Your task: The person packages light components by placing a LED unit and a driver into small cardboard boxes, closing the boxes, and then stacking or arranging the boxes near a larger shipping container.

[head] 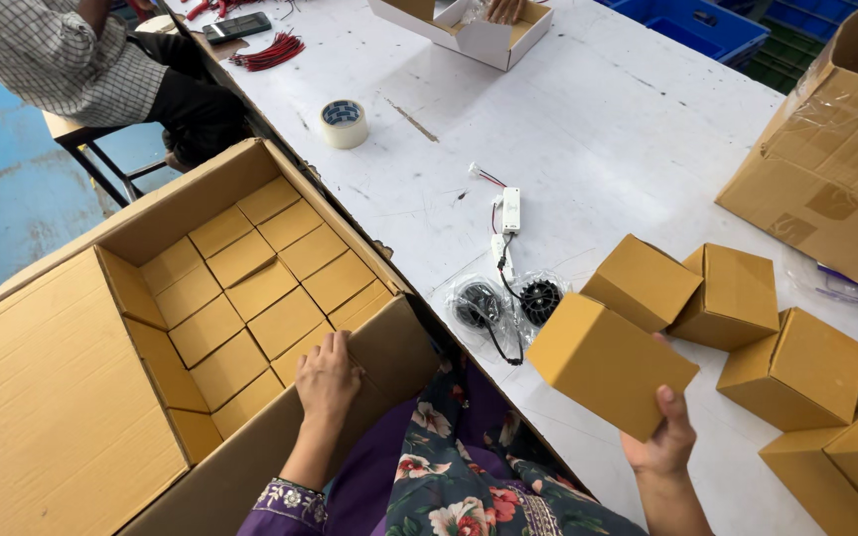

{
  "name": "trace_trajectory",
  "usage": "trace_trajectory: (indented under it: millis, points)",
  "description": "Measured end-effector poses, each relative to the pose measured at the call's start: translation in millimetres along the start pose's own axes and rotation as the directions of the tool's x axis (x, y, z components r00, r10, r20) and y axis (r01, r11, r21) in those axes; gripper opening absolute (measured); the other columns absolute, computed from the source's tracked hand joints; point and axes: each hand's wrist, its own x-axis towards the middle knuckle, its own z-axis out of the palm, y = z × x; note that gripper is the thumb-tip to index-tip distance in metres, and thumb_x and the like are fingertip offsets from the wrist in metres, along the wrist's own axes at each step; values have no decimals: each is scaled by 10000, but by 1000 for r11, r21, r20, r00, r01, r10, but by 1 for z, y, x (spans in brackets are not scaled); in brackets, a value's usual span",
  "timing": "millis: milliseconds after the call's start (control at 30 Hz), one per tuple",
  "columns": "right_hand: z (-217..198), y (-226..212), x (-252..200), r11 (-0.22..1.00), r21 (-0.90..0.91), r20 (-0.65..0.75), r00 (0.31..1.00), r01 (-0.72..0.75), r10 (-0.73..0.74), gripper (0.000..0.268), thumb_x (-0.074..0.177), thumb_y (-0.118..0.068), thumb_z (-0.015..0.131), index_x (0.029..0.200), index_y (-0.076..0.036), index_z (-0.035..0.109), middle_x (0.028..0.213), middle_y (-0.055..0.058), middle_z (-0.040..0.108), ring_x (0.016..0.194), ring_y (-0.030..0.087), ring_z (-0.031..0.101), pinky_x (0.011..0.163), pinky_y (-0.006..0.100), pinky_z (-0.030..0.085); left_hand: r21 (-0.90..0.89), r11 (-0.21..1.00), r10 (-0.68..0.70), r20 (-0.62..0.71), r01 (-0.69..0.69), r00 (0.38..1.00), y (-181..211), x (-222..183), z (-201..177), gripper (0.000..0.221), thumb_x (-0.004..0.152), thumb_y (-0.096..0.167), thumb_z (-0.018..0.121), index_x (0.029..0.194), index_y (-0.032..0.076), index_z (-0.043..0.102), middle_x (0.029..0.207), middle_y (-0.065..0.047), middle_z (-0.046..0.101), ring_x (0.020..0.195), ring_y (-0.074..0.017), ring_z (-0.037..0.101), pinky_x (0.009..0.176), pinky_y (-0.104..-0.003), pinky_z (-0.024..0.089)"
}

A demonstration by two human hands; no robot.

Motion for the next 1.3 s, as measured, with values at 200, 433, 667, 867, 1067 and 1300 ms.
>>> trace_trajectory:
  millis: [200, 433, 667, 867, 1067, 1300]
  points:
    - [-32, 5, -1, 902, 384, 185, 973, -199, 136, 501, 1080, -350, 666, 1384, -15, 449, 1384, 135, 560, 1366, 309, 498, 1174, 514, 326, 28, 999, 46, -70, -44, 996, 5, 1, 4, 527, 672, 236, 888, 1126, 172, 629, 986, -17, 670, 894, -231, 676, 796, -388, 484]
    - [-18, -5, 5, 989, 78, 14, 992, -122, 121, 867, 861, -340, 665, 1592, 21, 368, 1507, 138, 519, 1423, 275, 456, 1185, 457, 306, -19, 1000, 10, -88, -12, 996, 11, 1, 7, 523, 671, 186, 866, 1141, 162, 637, 1004, -19, 676, 898, -227, 676, 803, -395, 481]
    - [19, -22, 12, 877, -477, 242, 968, 55, 71, 984, 697, -337, 743, 1568, -41, 394, 1463, 170, 505, 1365, 310, 477, 1126, 450, 365, -84, 996, -25, -11, 24, 1000, 21, 6, 2, 497, 760, 308, 833, 1196, 192, 625, 1059, -25, 664, 986, -235, 662, 817, -412, 479]
    - [44, -67, 12, 11, -829, 553, 818, 558, 161, 965, 538, -493, 839, 1403, -171, 558, 1422, 170, 473, 1309, 320, 486, 1073, 454, 410, -385, 923, -15, -73, -14, 997, 40, 24, -13, 558, 796, 364, 820, 1250, 127, 601, 1164, -142, 618, 1082, -336, 601, 905, -458, 475]
    - [32, -57, 30, -423, -574, 688, 693, 702, 216, 1136, 520, -660, 810, 1498, -232, 423, 1492, 102, 457, 1299, 298, 487, 1087, 539, 381, -655, 674, 186, -296, -341, 937, 90, 25, -41, 401, 845, 273, 817, 1172, 95, 667, 1186, -117, 656, 1145, -304, 629, 982, -416, 519]
    - [36, -30, 31, -339, -716, 580, 790, 610, 196, 1313, 507, -728, 788, 1590, -152, 320, 1518, 118, 483, 1365, 326, 468, 1131, 502, 311, -798, 197, 679, -307, -569, 667, 172, -18, -56, 444, 932, 387, 771, 1300, 160, 671, 1301, -55, 655, 1218, -237, 648, 1032, -361, 550]
